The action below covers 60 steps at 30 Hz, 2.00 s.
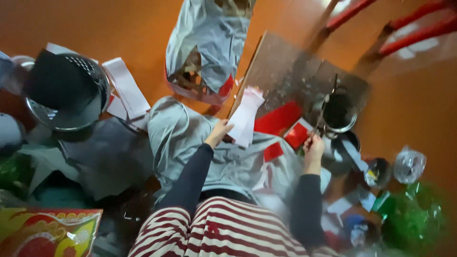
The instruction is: Applying paper strips to a bamboo frame to create a traditional paper craft animal.
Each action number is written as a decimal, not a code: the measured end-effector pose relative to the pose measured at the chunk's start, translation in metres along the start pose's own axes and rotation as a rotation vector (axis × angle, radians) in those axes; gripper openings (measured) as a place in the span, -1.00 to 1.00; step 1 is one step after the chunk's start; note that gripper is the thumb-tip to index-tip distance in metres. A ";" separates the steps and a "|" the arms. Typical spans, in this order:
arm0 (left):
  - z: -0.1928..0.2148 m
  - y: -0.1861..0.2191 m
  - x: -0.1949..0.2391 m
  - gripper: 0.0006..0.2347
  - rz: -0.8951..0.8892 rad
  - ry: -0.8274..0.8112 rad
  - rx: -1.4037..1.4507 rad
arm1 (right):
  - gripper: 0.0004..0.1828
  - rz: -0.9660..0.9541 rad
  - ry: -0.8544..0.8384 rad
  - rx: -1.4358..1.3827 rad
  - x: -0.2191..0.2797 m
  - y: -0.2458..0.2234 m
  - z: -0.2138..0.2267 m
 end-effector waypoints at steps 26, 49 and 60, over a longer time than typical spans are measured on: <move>0.003 -0.009 0.000 -0.81 0.212 -0.099 0.064 | -0.48 1.047 -0.309 1.282 0.192 0.083 -0.133; 0.006 -0.003 0.004 -0.73 0.370 0.064 0.153 | -0.56 0.610 -0.234 1.182 0.279 0.043 -0.095; 0.014 -0.004 0.007 -0.68 0.301 0.009 0.030 | -0.55 0.861 -0.118 1.161 0.131 0.064 -0.215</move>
Point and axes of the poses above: each hand's wrist, its own x-axis away from the middle knuckle, its own z-axis out of the back of the hand, y = z × x, the point moved 2 cm from there along -x, towards the middle knuckle, and after that the axes turned 13 degrees about y, right-handed, at the moved point
